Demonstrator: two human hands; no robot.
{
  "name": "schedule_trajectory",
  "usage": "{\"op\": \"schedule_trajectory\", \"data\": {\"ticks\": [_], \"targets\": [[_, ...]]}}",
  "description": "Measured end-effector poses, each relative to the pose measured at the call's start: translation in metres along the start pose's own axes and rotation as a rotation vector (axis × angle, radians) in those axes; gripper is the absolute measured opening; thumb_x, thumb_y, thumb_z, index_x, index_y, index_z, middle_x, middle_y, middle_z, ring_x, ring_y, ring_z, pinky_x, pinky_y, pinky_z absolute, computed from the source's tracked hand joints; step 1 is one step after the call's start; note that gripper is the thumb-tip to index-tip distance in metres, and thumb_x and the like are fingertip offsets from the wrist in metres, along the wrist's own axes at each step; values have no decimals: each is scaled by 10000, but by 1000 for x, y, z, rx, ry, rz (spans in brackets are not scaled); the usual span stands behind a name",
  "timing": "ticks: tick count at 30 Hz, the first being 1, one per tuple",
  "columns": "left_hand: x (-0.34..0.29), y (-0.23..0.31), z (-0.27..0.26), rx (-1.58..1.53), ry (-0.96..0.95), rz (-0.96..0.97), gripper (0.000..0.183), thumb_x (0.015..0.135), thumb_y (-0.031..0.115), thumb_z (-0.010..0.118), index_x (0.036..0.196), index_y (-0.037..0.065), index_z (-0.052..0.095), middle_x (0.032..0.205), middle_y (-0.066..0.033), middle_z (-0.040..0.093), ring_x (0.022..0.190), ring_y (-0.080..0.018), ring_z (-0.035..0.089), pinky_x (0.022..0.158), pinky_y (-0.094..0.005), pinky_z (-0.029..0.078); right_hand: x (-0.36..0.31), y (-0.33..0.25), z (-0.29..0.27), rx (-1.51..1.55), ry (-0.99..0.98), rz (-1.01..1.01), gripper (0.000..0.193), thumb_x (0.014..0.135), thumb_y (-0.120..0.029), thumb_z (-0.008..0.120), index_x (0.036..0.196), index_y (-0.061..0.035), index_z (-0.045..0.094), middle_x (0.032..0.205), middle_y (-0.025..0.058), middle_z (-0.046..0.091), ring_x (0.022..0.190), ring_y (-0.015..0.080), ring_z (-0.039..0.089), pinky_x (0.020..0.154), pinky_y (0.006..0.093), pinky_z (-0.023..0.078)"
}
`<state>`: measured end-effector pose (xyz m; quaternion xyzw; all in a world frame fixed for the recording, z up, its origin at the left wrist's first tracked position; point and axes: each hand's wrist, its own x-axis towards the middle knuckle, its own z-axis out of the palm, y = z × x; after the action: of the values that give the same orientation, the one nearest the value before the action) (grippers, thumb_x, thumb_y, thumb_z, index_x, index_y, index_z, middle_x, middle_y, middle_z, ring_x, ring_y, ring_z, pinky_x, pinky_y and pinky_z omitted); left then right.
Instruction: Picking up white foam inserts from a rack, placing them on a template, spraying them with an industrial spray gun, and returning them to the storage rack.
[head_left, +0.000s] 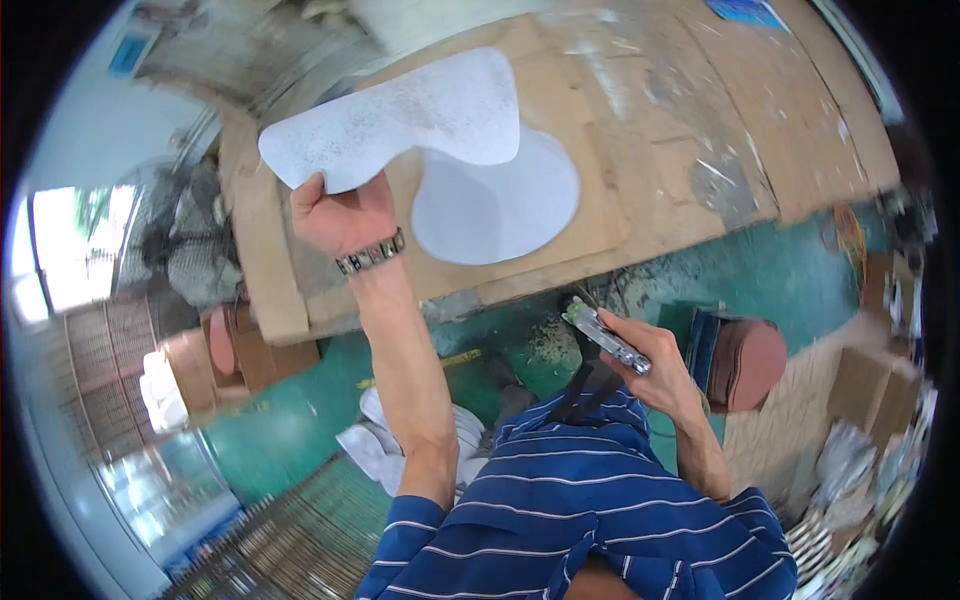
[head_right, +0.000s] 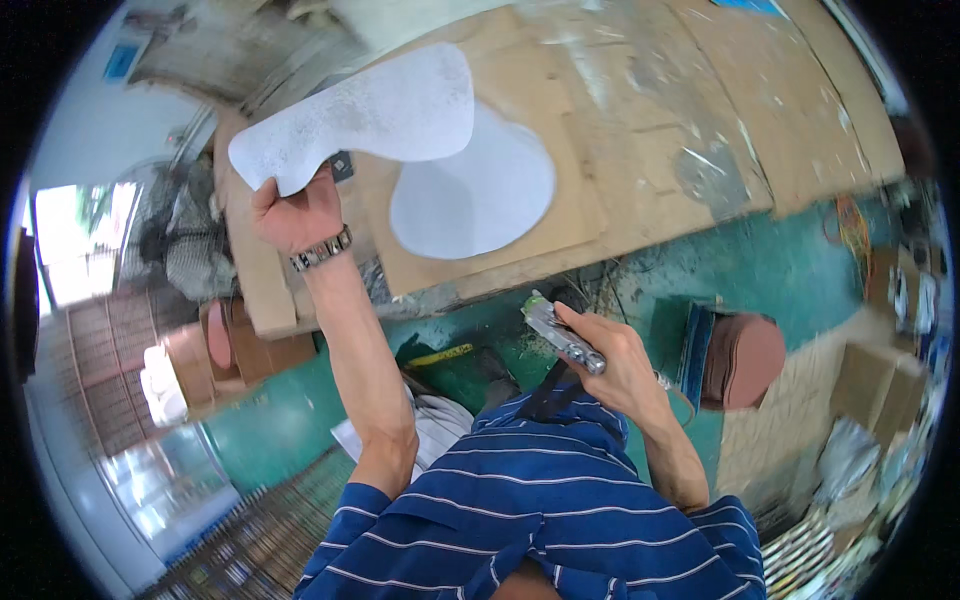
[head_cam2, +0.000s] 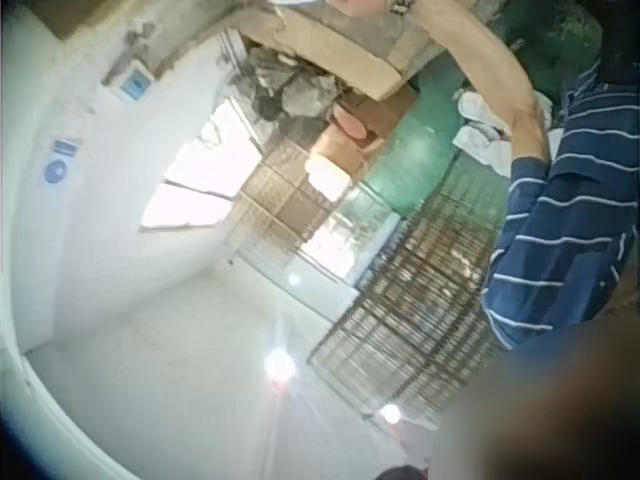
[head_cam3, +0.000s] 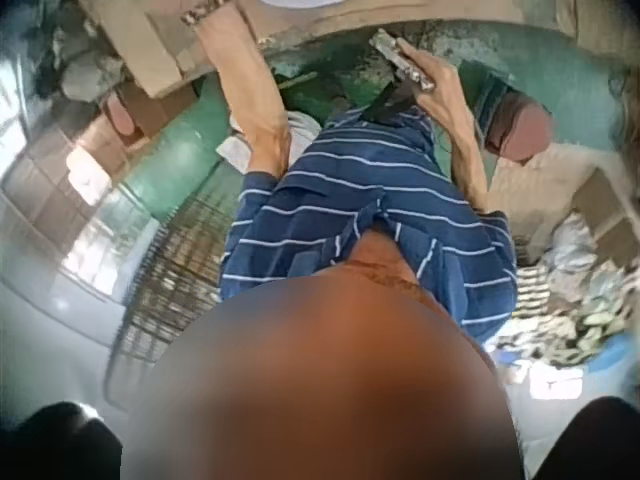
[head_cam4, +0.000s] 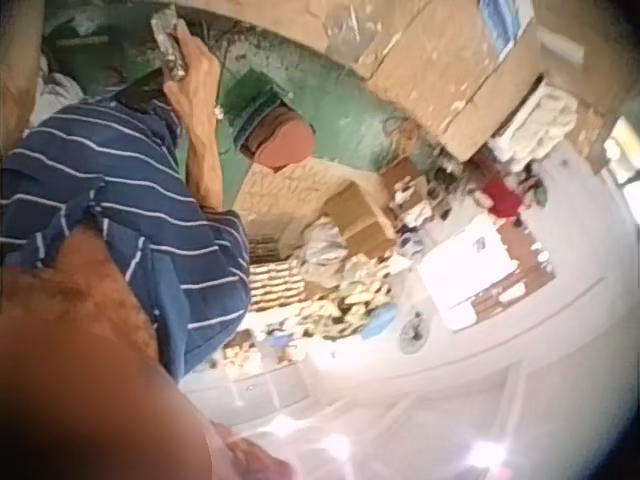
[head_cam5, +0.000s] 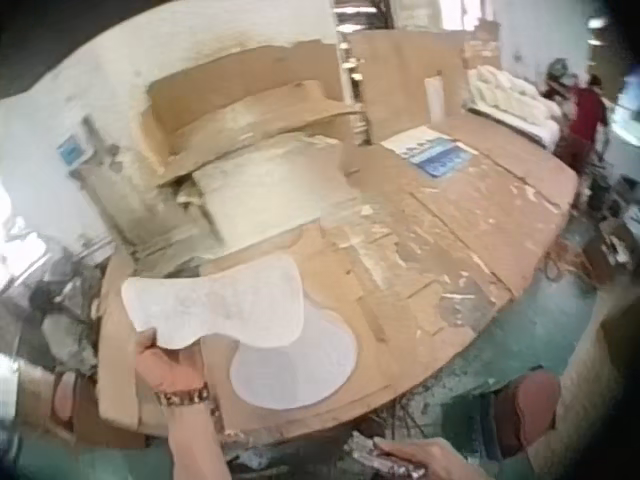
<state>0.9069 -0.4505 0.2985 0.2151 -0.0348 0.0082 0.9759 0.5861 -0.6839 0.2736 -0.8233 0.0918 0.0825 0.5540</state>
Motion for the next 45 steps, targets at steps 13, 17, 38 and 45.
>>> {"op": "schedule_trajectory", "data": {"ticks": [13,17,38,45], "targets": [[-305,180,-142,-252,566,602,563,725,59,532,1284,44,596,1249,-89,652,1177,-311,612,1051,-483,463,34,-28,102,-424,-517,-48,480,848,-13,699,1323,14,637,977,166,713,859,176,646,808,312,510],[-412,228,-235,-350,794,853,556,709,39,530,1261,46,601,1231,-89,652,1170,-318,610,1048,-504,465,15,-50,168,-592,-674,-50,487,854,-5,695,1337,7,631,951,152,707,821,159,627,748,316,506],[-693,204,-775,-806,1188,1722,623,698,121,577,1309,4,582,1263,-165,659,1158,-359,641,973,-517,555,-26,35,523,-1171,-981,276,478,895,-117,708,1356,-15,631,858,32,636,750,108,522,698,273,460],[-691,103,-885,-1091,1802,1500,365,901,52,567,1259,-18,558,1145,-179,668,961,-345,690,844,-539,619,-17,63,529,-1294,-972,377,493,879,-127,717,1339,26,624,910,50,678,791,115,561,728,280,480]]}}
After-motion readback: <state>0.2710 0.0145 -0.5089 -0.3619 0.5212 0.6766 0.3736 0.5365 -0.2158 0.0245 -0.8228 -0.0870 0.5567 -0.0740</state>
